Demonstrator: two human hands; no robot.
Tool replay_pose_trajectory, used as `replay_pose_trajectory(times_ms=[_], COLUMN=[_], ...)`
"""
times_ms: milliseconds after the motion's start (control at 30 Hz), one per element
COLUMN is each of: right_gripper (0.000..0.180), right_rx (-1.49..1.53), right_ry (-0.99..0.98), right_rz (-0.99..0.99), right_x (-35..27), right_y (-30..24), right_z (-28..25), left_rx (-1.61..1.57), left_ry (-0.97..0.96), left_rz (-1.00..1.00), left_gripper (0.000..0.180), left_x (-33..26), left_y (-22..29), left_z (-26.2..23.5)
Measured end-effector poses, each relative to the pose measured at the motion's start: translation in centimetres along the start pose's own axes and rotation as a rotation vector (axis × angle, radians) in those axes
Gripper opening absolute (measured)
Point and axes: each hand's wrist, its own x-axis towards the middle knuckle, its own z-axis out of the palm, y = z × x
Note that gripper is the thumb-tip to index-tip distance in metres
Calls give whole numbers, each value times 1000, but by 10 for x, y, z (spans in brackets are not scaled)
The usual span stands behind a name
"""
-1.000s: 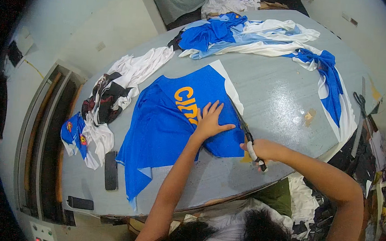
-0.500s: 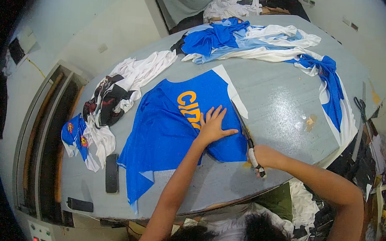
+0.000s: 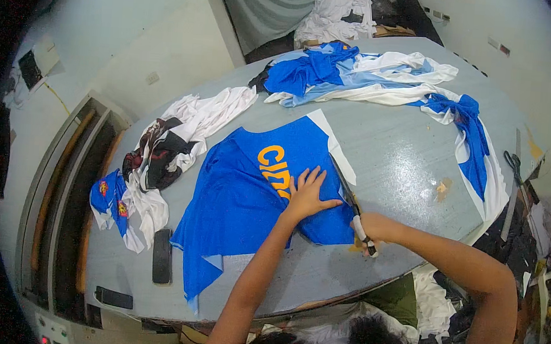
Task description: Cutting out blue and white sports jerseys from a large sheet of fabric using scissors.
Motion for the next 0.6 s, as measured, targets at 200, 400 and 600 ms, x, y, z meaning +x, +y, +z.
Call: replay_pose_trajectory(times_ms=[200, 400, 600], right_gripper=[31, 33, 30], right_rx=[-2, -508, 219], right_ry=[31, 28, 106], right_rz=[104, -174, 121], right_x=[5, 16, 26], right_y=[-39, -26, -39], right_z=[-2, -4, 5], left_rx=[-3, -32, 20], left_ry=[-8, 7, -10], left_rz=[-20, -8, -31], left_gripper=[96, 95, 101], left_x=[2, 2, 0], left_y=[-4, -4, -9], left_z=[1, 3, 10])
